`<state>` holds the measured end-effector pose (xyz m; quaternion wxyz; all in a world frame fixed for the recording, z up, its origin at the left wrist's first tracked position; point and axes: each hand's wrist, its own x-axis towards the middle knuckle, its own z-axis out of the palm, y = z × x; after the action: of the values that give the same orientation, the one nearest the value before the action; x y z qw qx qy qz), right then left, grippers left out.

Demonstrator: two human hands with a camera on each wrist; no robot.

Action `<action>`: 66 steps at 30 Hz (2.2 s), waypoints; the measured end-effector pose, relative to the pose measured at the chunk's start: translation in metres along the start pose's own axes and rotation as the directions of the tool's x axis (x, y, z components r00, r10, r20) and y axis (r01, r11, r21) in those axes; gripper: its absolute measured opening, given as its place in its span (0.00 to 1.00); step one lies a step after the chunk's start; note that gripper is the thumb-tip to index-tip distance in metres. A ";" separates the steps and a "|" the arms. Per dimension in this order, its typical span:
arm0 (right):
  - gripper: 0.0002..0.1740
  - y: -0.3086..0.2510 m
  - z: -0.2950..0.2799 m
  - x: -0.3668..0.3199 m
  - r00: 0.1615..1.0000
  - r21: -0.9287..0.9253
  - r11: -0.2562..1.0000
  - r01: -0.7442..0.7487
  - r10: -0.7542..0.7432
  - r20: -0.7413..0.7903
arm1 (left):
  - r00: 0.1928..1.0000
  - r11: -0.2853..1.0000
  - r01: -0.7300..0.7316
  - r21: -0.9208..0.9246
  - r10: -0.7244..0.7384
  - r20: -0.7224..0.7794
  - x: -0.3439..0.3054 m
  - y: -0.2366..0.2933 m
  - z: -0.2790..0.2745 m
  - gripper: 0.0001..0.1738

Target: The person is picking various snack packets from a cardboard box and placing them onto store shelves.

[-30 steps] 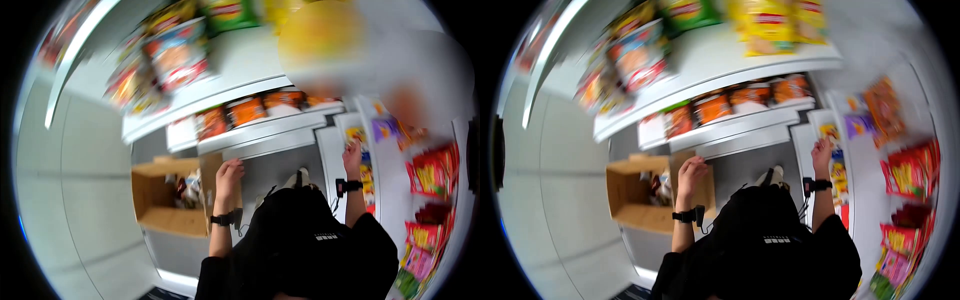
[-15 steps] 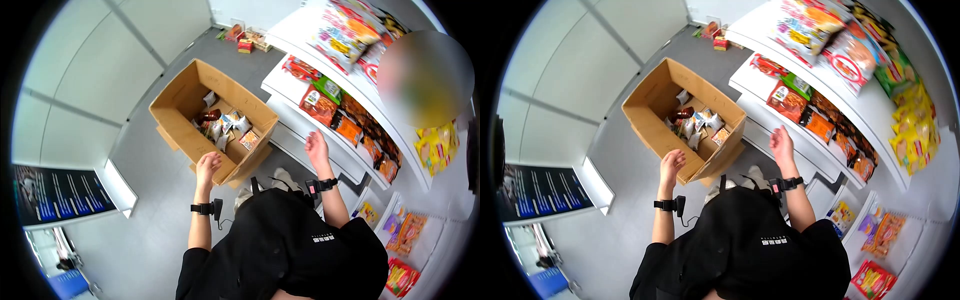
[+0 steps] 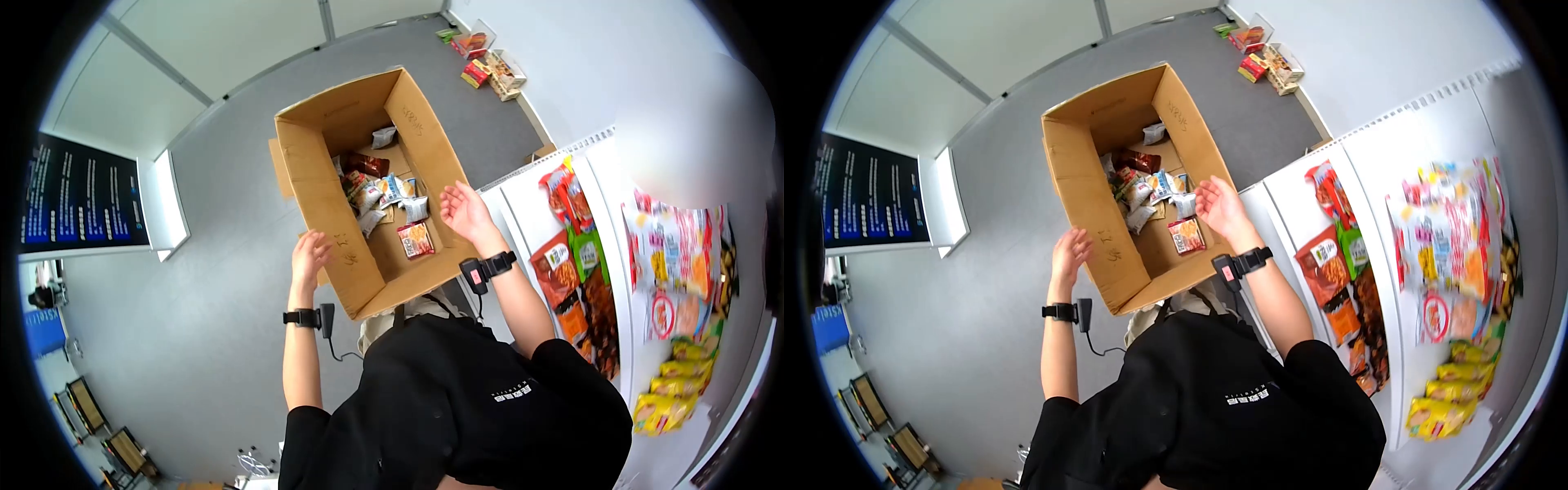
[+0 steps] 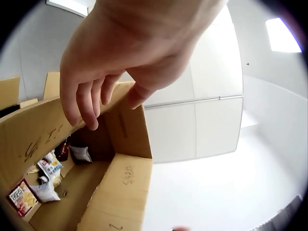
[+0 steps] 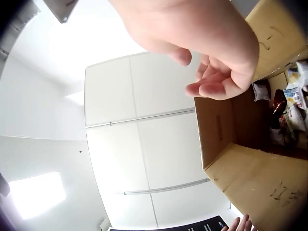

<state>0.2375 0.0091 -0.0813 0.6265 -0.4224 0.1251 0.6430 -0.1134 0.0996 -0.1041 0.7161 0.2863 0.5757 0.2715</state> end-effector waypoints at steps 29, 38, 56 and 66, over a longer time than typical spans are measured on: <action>0.18 0.123 -0.106 0.554 0.880 -0.407 0.866 -0.291 0.075 -0.468 | 0.844 0.960 0.265 -0.086 -0.274 -0.461 0.061 0.004 0.007 0.17; 0.05 0.139 -0.113 0.560 0.934 -0.465 0.849 -0.250 0.084 -0.348 | 0.834 0.957 0.282 -0.062 -0.276 -0.477 0.064 0.011 0.015 0.18; 0.12 0.116 0.027 0.229 0.981 -0.221 0.959 0.179 -0.190 -0.027 | 0.974 0.974 0.223 -0.048 -0.221 0.041 0.058 0.011 -0.018 0.22; 0.11 0.151 0.089 -0.069 0.890 -0.335 0.836 0.435 -0.342 0.302 | 0.764 0.993 -0.039 -0.116 0.104 0.636 -0.005 0.064 0.035 0.29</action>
<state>0.0555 -0.0057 -0.0348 0.6569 -0.4788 -0.1688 0.5575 -0.0835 0.1363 -0.0485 0.8715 0.3488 0.2718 0.2118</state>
